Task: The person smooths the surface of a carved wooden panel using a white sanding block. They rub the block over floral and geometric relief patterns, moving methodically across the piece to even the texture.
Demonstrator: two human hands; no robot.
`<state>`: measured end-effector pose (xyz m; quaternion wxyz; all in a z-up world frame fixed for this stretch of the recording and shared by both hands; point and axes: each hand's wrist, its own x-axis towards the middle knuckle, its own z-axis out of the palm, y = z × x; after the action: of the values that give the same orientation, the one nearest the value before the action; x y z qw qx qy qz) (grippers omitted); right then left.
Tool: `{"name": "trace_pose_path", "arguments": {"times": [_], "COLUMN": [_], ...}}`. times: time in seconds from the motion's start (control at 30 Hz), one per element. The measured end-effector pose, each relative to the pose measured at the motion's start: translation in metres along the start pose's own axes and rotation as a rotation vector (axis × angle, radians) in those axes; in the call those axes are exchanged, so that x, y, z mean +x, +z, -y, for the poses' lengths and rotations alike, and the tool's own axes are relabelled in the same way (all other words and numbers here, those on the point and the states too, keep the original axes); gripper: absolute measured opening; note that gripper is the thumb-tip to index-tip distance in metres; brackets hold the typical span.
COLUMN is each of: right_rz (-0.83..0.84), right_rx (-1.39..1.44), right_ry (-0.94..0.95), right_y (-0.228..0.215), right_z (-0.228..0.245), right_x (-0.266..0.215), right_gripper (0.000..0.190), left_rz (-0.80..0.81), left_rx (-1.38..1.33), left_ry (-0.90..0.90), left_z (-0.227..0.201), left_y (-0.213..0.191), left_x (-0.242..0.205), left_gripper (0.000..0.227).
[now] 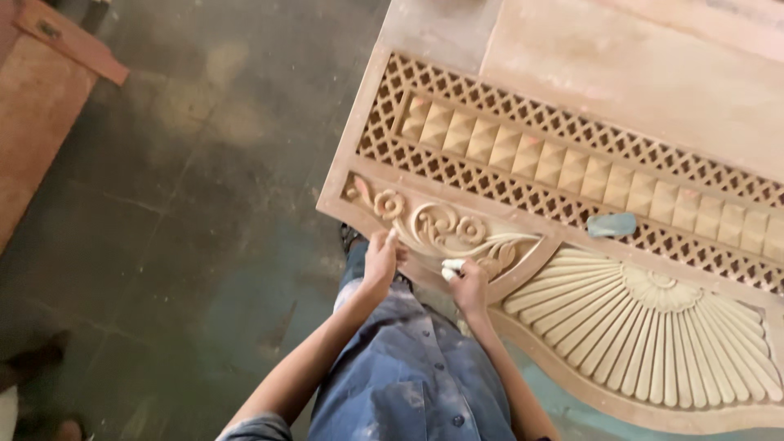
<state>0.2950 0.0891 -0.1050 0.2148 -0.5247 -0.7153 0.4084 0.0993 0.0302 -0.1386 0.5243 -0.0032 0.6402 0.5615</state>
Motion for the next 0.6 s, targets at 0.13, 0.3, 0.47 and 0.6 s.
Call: {"name": "trace_pose_path", "arguments": {"times": [0.13, 0.3, 0.47, 0.6], "right_rz": [-0.050, -0.039, 0.001, 0.050], "right_rx": [-0.106, -0.215, -0.240, -0.291], "right_ry": [-0.101, -0.215, -0.369, -0.509], "right_y": [0.006, 0.014, 0.036, 0.061], "right_z": [0.007, 0.031, 0.052, 0.053], "right_x": [-0.003, -0.001, 0.018, 0.019], "right_gripper": [0.018, 0.019, 0.025, 0.029], "left_rz": [-0.187, -0.239, -0.234, -0.241], "left_rx": [-0.094, -0.196, -0.260, -0.233], "left_ry": [0.113, 0.064, 0.068, 0.122], "left_z": [0.000, 0.002, 0.000, 0.003], "left_y": [-0.011, -0.026, -0.035, -0.046], "left_x": [0.005, 0.010, 0.009, -0.003], "left_gripper": [0.034, 0.031, 0.029, 0.028]}}
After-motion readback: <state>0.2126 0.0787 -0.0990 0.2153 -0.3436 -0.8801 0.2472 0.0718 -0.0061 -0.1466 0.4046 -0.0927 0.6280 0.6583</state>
